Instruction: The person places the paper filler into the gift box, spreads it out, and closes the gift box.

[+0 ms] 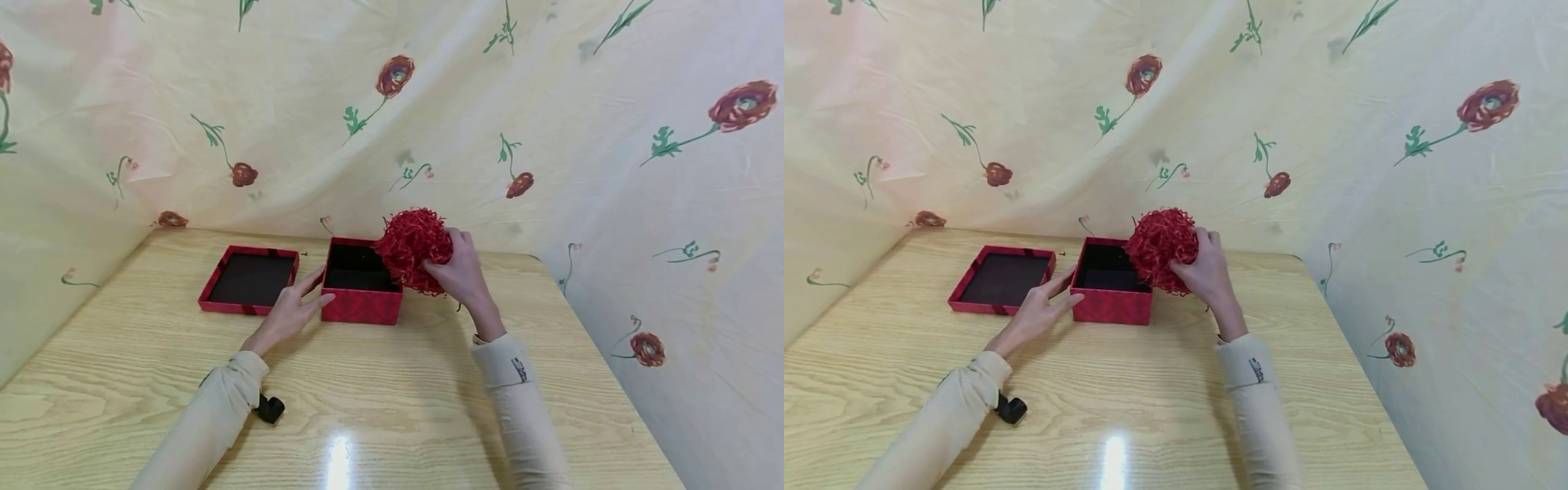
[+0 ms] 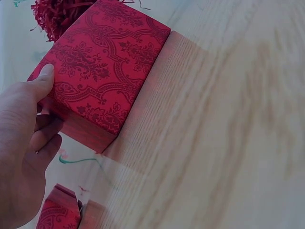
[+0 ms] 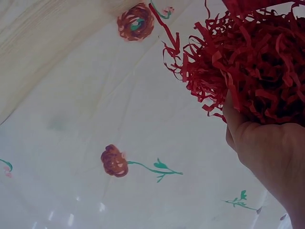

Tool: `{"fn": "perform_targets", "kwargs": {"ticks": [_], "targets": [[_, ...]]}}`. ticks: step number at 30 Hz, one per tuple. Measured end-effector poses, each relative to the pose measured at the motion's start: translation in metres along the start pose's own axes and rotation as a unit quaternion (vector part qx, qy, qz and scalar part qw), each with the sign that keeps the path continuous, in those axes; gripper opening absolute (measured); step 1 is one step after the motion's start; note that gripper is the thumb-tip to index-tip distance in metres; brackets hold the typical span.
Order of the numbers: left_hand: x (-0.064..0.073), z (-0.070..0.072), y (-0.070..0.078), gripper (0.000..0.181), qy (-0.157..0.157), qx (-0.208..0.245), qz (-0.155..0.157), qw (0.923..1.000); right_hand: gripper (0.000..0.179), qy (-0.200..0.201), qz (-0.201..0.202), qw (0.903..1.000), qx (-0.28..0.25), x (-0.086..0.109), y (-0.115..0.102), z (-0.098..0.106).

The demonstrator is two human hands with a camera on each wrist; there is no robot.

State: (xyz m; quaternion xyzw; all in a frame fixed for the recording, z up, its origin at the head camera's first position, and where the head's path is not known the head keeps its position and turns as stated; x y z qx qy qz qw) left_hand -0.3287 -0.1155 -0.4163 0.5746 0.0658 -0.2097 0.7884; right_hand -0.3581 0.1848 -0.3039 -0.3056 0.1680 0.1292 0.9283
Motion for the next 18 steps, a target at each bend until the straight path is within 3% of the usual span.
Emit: {"fn": "perform_targets", "kwargs": {"ticks": [18], "targets": [[-0.001, 0.000, 0.001, 0.070, -0.003, 0.013, 0.001, 0.9999, 0.066, -0.037, 0.031, 0.9988, 0.006, -0.011, -0.028, -0.025]]}}
Point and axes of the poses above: each hand's wrist, its own x-axis away from the middle knuckle, its own z-axis out of the back of the hand, y = z × x, the point moved 7 cm from there along -x, towards the middle knuckle, and after that the axes turned 11 degrees about x, right-handed, at the moved point
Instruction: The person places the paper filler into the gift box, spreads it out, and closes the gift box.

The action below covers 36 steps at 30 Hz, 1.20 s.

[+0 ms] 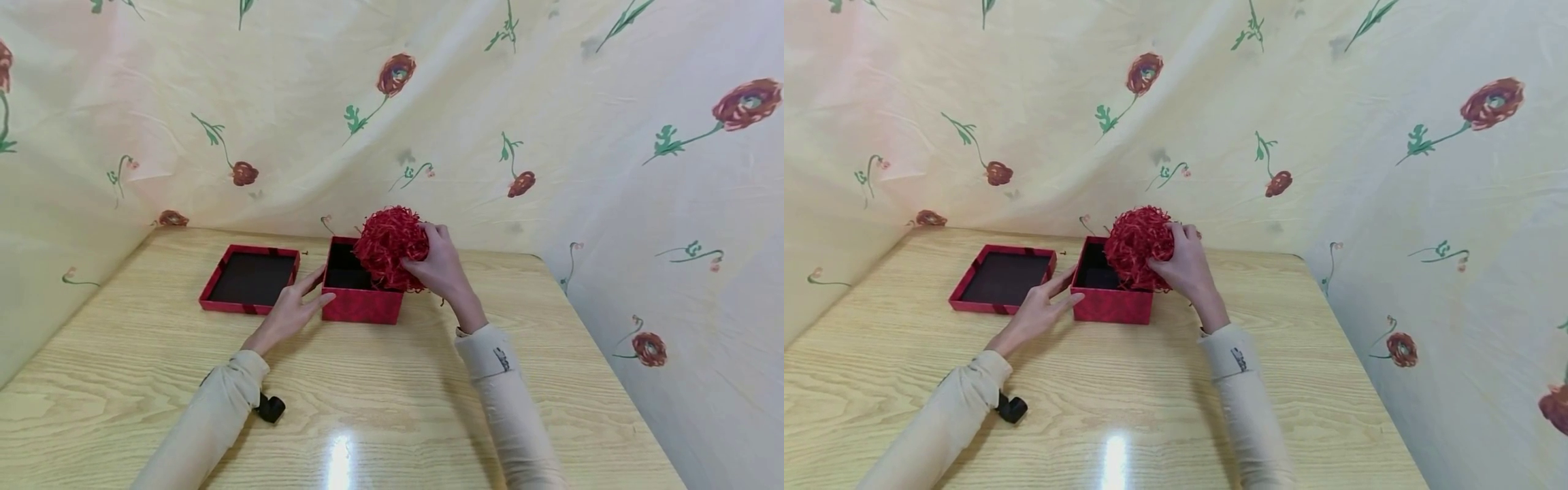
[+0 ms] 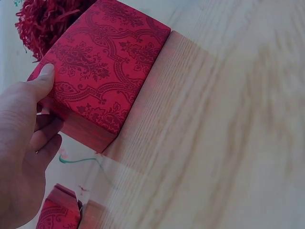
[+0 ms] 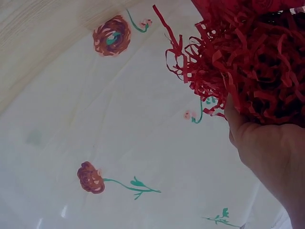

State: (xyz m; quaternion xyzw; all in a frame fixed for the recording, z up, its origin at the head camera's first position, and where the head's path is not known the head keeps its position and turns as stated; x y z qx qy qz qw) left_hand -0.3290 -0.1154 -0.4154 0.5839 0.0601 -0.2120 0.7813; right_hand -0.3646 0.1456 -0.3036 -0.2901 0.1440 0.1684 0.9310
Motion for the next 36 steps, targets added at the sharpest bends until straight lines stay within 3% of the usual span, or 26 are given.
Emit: {"fn": "perform_targets", "kwargs": {"ticks": [22, 36], "targets": [[-0.001, 0.001, 0.000, 0.069, -0.004, 0.000, 0.007, 1.0000, 0.067, -0.008, 0.044, 0.9970, 0.063, -0.008, -0.022, -0.024], [-0.001, -0.001, 0.000, 0.067, -0.001, -0.006, -0.008, 1.0000, 0.065, -0.019, 0.049, 0.9975, 0.048, -0.006, -0.025, -0.032]]}}
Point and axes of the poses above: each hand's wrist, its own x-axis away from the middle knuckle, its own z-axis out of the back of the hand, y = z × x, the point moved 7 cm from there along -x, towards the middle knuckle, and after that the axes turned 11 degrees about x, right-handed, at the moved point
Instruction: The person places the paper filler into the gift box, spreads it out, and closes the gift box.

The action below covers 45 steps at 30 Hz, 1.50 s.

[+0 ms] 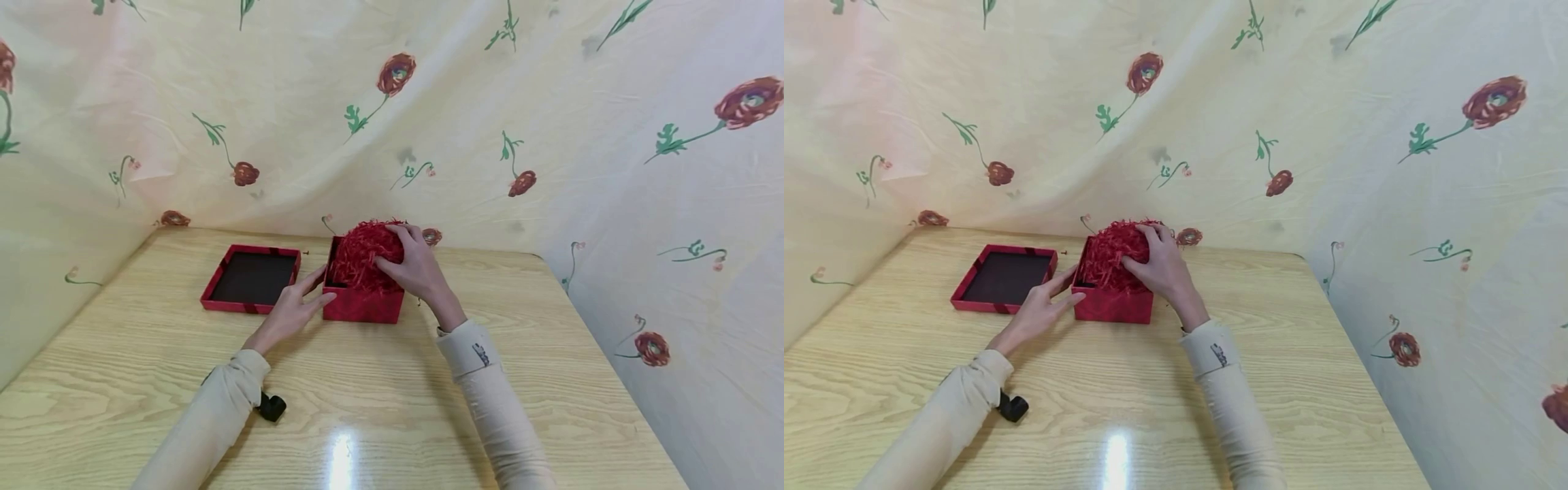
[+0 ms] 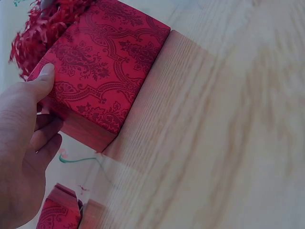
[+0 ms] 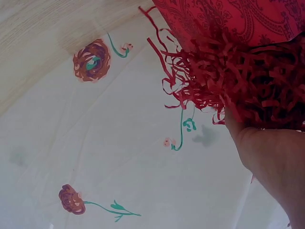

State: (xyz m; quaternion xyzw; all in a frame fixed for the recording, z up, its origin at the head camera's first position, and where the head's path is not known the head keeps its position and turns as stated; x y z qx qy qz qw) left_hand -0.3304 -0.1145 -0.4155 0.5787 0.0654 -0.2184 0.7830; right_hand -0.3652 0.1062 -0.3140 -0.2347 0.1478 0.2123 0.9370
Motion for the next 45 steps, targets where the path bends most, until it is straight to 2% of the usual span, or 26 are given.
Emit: {"fn": "perform_targets", "kwargs": {"ticks": [17, 25, 36, 45], "targets": [[0.002, 0.000, 0.003, 0.068, 0.005, -0.011, -0.006, 0.9999, 0.059, -0.004, 0.024, 0.9997, 0.007, 0.003, -0.004, 0.000], [0.001, 0.001, 0.002, 0.068, 0.004, -0.005, -0.008, 0.9999, 0.060, -0.017, 0.027, 0.9993, 0.018, 0.001, -0.006, -0.009], [0.001, 0.002, -0.001, 0.069, 0.005, -0.004, -0.003, 1.0000, 0.066, -0.098, 0.001, 0.9930, 0.066, -0.003, -0.016, -0.048], [0.000, 0.001, -0.001, 0.070, 0.004, 0.002, 0.002, 1.0000, 0.068, -0.146, -0.023, 0.9864, 0.071, -0.010, -0.020, -0.062]]}}
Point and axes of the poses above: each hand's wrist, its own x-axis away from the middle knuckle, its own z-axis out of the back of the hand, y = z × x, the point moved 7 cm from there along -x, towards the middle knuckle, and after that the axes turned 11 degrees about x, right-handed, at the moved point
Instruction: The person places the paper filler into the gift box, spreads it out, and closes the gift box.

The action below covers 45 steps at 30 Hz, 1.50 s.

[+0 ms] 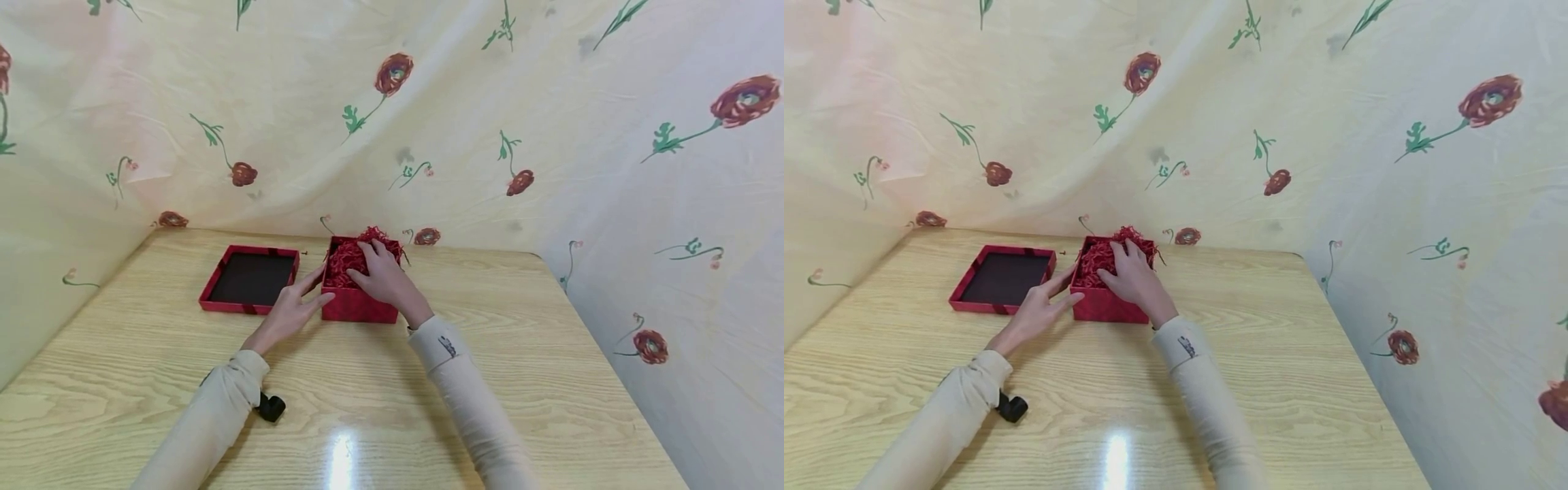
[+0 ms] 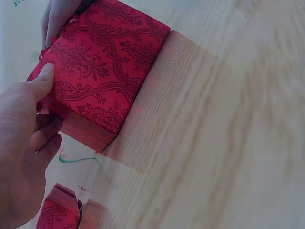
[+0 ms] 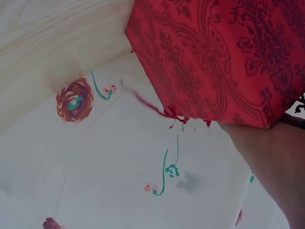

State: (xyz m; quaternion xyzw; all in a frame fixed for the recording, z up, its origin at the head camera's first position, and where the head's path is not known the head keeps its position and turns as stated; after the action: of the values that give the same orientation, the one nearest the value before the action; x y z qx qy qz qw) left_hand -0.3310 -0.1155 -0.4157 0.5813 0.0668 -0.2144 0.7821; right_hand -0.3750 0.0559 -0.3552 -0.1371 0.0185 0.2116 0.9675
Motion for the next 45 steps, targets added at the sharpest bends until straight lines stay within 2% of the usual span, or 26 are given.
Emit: {"fn": "perform_targets", "kwargs": {"ticks": [10, 19, 27, 33, 41, 45], "targets": [[0.000, 0.000, 0.001, 0.069, -0.001, -0.004, 0.003, 1.0000, 0.069, -0.055, -0.031, 0.9980, 0.010, -0.011, -0.003, -0.010], [0.001, -0.001, 0.002, 0.069, -0.003, -0.002, 0.000, 1.0000, 0.066, -0.123, -0.046, 0.9913, 0.014, -0.021, 0.003, -0.016], [0.001, -0.002, 0.002, 0.068, -0.002, 0.001, 0.001, 1.0000, 0.068, -0.140, -0.054, 0.9886, 0.003, -0.025, 0.007, -0.023], [0.000, -0.001, 0.000, 0.069, 0.000, -0.002, 0.002, 1.0000, 0.067, -0.115, -0.049, 0.9918, 0.029, -0.024, 0.002, -0.016], [0.000, 0.000, -0.001, 0.068, -0.003, -0.002, -0.001, 1.0000, 0.068, -0.012, -0.046, 0.9964, 0.069, -0.016, -0.003, 0.015], [0.000, 0.000, -0.001, 0.069, -0.003, 0.000, 0.003, 1.0000, 0.068, 0.020, -0.054, 0.9955, 0.075, -0.014, -0.002, 0.026]]}}
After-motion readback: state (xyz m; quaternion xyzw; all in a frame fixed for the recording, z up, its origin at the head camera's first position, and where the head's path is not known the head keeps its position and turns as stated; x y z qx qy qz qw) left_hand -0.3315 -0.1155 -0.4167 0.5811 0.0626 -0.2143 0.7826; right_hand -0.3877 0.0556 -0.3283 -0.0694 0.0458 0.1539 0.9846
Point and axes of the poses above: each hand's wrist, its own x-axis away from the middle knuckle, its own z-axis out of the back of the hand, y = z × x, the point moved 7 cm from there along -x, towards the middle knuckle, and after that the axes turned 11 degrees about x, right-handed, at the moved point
